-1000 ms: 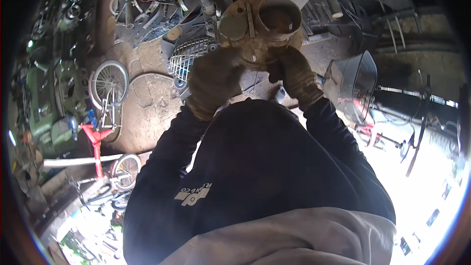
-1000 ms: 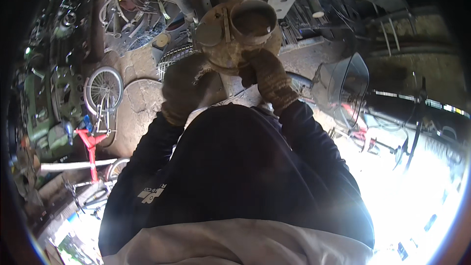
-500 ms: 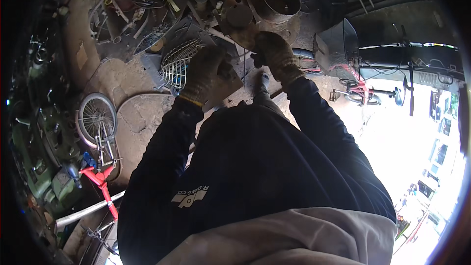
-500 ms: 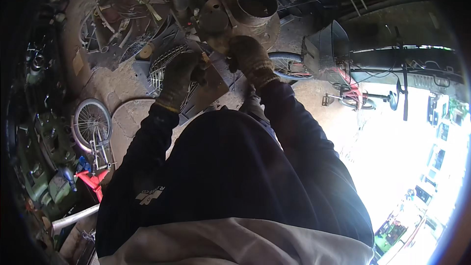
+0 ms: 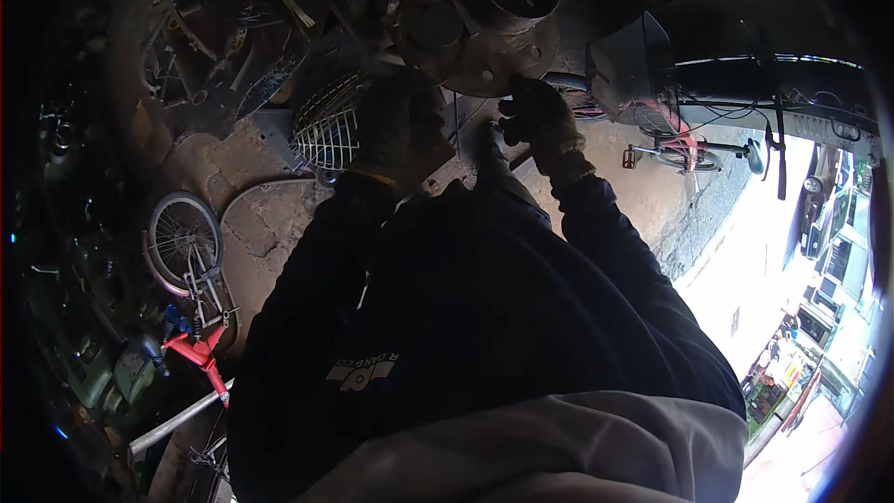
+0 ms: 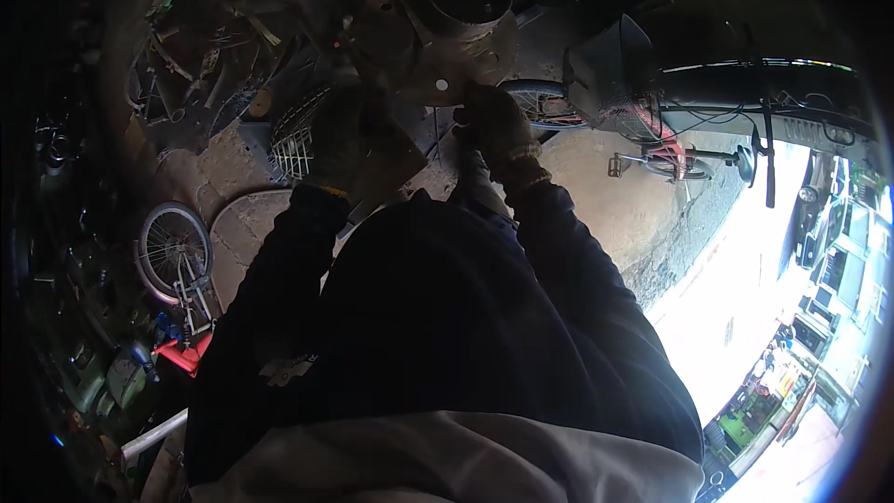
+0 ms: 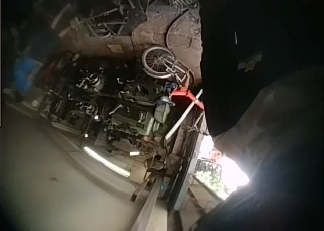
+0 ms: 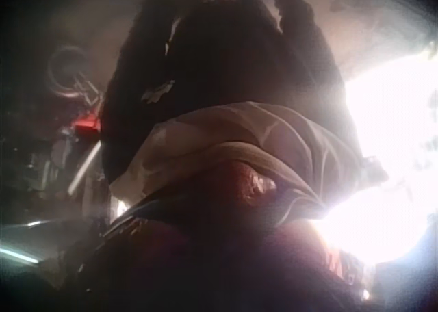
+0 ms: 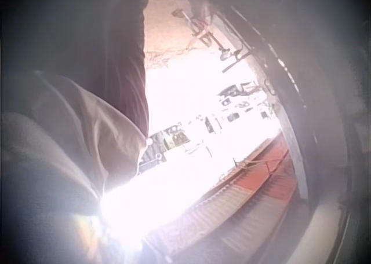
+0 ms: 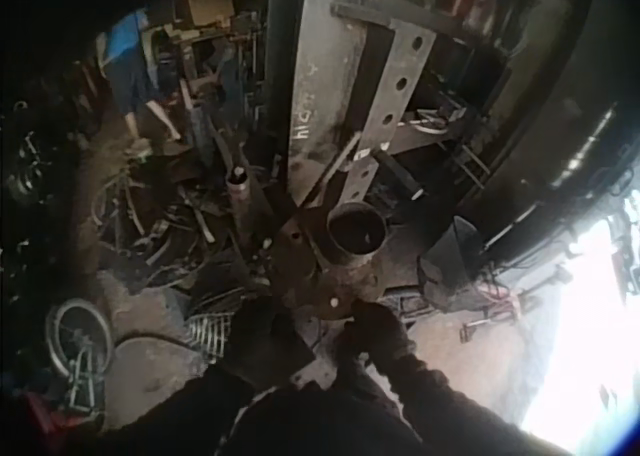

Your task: The person holds and turns a circular metal component by hand, placing a small metal ring onto a shaft within the component.

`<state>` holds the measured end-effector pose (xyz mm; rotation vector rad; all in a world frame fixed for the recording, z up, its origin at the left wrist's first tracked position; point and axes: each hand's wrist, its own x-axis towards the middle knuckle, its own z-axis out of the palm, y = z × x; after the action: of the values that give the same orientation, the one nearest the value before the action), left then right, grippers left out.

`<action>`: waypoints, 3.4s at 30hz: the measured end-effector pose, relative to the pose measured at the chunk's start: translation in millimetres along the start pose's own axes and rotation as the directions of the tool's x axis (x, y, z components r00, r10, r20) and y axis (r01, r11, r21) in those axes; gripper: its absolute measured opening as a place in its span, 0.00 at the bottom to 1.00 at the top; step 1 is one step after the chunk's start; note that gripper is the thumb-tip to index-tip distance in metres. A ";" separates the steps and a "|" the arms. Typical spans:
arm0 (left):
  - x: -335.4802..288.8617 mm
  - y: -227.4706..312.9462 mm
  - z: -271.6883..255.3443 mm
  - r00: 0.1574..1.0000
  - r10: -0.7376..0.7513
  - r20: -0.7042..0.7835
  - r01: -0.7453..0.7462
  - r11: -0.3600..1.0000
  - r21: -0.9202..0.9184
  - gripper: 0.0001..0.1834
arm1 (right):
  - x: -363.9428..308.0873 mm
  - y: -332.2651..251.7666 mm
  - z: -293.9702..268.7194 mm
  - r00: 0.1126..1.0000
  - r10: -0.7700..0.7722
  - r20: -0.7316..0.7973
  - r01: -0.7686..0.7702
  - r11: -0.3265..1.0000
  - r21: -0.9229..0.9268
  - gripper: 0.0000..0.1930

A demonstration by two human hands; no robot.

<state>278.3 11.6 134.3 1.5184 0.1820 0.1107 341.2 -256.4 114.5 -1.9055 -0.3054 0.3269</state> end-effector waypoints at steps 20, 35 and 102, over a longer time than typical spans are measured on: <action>11.1 5.3 21.9 0.952 -0.273 -0.139 0.249 0.954 -0.169 0.14 | 23.9 -98.0 1.1 0.944 -0.331 -0.002 0.274 0.785 -0.556 0.26; 5.6 -68.0 8.5 0.958 0.238 -0.160 -0.048 0.684 0.728 0.16 | 98.7 -80.3 40.8 0.745 -0.596 0.300 0.625 0.467 -0.626 0.39; 51.4 -48.8 -12.5 0.665 0.737 -0.125 -0.396 0.489 0.777 0.25 | 113.9 -99.4 64.0 0.692 -0.573 0.439 0.686 0.332 -0.648 0.40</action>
<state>324.4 30.9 82.5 2.2682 0.0467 1.0914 417.9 -125.4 177.0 -2.4029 -1.4747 -0.3038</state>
